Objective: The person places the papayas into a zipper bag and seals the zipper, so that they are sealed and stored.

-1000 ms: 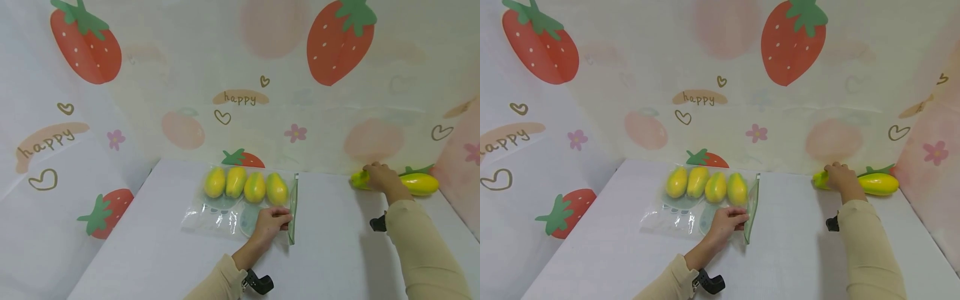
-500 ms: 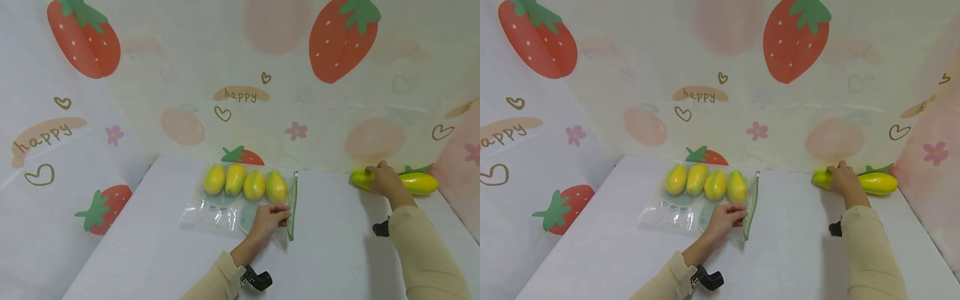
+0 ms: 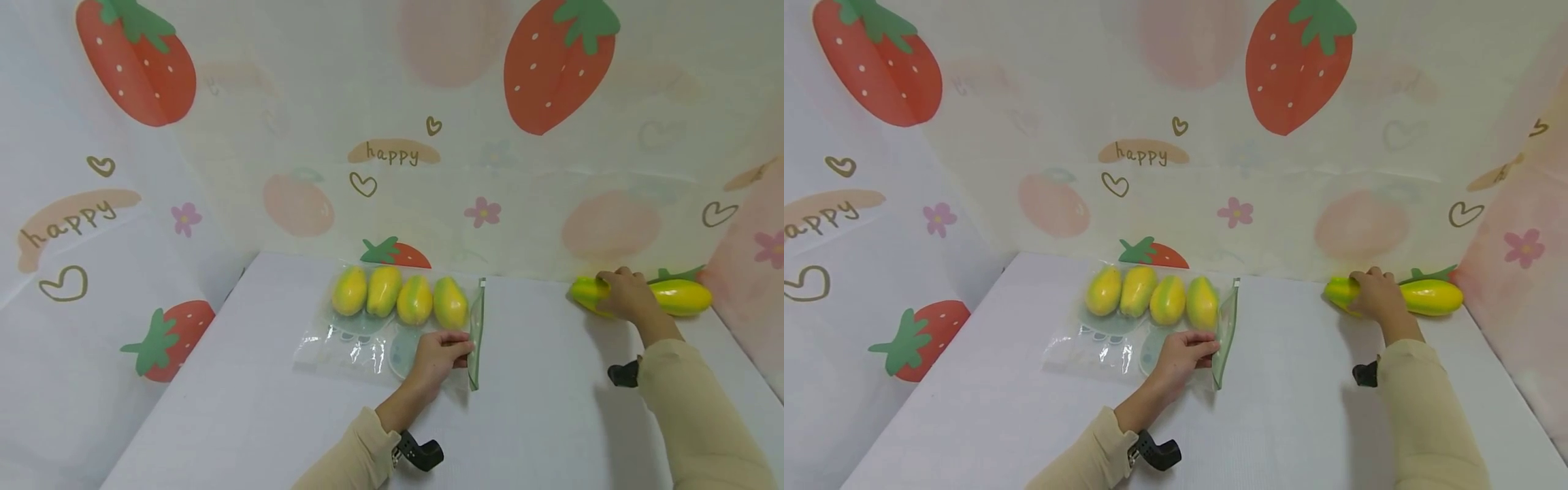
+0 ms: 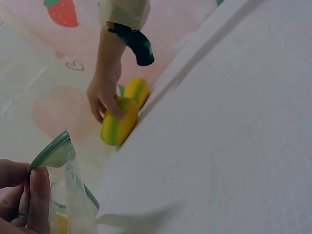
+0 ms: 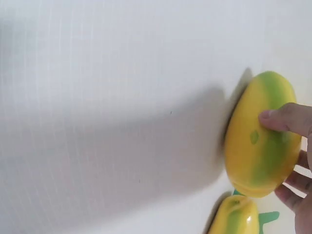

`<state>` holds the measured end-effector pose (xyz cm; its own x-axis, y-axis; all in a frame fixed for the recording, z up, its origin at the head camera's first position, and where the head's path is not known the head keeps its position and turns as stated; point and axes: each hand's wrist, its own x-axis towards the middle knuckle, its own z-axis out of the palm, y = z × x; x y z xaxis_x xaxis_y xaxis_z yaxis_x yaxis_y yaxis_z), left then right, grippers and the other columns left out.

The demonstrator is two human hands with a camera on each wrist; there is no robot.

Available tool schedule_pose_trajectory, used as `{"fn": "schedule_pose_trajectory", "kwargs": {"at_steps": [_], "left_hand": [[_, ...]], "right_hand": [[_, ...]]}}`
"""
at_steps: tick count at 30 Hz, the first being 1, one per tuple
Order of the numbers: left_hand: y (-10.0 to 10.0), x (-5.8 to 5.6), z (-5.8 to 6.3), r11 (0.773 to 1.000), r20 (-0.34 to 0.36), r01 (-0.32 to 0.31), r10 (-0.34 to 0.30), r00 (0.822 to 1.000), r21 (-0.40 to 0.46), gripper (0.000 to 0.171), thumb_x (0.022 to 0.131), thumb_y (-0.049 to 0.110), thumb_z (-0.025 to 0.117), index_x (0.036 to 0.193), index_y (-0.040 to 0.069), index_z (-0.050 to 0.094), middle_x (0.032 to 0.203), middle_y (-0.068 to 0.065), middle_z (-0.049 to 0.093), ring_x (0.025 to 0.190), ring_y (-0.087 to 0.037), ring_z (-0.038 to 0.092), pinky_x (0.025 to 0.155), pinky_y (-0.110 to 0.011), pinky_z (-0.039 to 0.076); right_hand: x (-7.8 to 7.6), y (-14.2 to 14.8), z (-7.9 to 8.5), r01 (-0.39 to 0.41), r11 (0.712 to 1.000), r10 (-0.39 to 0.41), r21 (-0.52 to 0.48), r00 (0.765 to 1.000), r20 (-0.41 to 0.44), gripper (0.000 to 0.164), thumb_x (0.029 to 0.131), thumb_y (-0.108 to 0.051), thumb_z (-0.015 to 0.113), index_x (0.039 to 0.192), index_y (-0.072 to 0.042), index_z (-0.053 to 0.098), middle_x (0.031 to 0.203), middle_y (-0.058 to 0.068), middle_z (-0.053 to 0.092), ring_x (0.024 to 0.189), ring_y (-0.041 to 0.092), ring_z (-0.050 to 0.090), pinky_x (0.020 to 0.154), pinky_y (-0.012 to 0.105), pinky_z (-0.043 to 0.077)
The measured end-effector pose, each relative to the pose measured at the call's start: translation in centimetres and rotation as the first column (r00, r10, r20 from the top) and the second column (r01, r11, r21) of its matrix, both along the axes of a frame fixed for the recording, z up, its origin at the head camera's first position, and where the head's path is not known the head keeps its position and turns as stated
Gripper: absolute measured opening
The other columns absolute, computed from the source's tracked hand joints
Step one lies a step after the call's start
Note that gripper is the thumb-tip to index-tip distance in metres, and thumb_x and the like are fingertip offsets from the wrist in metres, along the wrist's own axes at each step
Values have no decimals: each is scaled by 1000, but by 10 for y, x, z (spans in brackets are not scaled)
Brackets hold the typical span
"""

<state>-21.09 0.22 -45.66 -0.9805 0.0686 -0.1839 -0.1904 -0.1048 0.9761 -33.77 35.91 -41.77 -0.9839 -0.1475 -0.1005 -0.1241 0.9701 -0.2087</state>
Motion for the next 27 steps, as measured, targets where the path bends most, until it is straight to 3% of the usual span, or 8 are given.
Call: {"fn": "schedule_pose_trajectory", "kwargs": {"at_steps": [11, 19, 27], "left_hand": [[0, 1, 2, 1000, -17, -1, 1, 1000, 7, 20, 86, 2, 70, 103, -9, 68, 80, -3, 67, 63, -5, 59, 64, -21, 58], [1, 0, 1, 1000, -17, -2, 2, 1000, 11, 21, 86, 3, 70, 104, -9, 69, 80, -3, 67, 63, -6, 59, 63, -21, 57], [2, 2, 3, 1000, -16, -27, 27, 1000, 13, 22, 87, 4, 70, 106, -8, 68, 84, -4, 68, 64, -6, 59, 65, -23, 58]], "right_hand": [[23, -9, 0, 19, 987, -22, -157, 1000, -16, 73, 85, -33, 71, 137, 9, 43, 125, 43, 42, 108, 54, 44, 89, 66, 41], [45, -26, 0, -22, 955, 12, -295, 999, -35, 73, 85, -37, 73, 133, 11, 45, 126, 39, 51, 109, 50, 53, 82, 52, 55], [69, -49, 4, -33, 917, 40, -397, 999, 8, 68, 85, -34, 74, 133, 7, 48, 127, 34, 52, 105, 41, 55, 74, 35, 54]]}}
